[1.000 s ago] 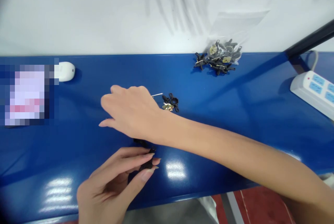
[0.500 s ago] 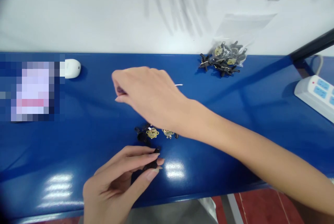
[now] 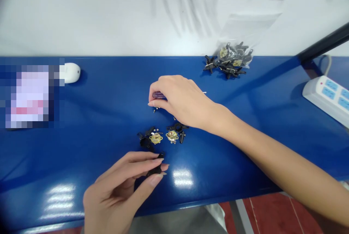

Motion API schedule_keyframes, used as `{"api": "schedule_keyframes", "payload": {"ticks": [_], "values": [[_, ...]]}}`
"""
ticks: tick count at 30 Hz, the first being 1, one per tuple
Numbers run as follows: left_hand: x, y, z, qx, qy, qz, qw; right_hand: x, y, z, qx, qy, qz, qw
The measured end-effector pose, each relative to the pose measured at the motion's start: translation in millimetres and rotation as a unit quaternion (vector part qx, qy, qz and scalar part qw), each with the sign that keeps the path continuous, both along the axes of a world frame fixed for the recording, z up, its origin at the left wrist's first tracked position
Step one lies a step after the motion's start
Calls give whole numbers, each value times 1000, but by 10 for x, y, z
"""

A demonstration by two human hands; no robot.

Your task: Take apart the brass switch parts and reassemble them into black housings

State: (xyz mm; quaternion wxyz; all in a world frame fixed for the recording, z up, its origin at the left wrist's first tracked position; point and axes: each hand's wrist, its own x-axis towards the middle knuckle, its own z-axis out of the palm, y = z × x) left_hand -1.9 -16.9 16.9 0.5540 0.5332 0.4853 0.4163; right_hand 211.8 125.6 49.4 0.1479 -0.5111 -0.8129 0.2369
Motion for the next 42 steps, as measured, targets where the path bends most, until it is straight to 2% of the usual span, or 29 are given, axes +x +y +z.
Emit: {"api": "schedule_keyframes", "payload": {"ticks": [18, 32, 42], "values": [[2, 3, -10, 8, 10, 0, 1000, 15, 13, -28, -5, -4, 14, 1000], [-7, -2, 6, 12, 22, 1, 1000, 92, -145, 95, 20, 4, 1, 1000], [2, 1, 10, 18, 16, 1, 1000, 4, -249, 2, 50, -13, 2, 999]]}}
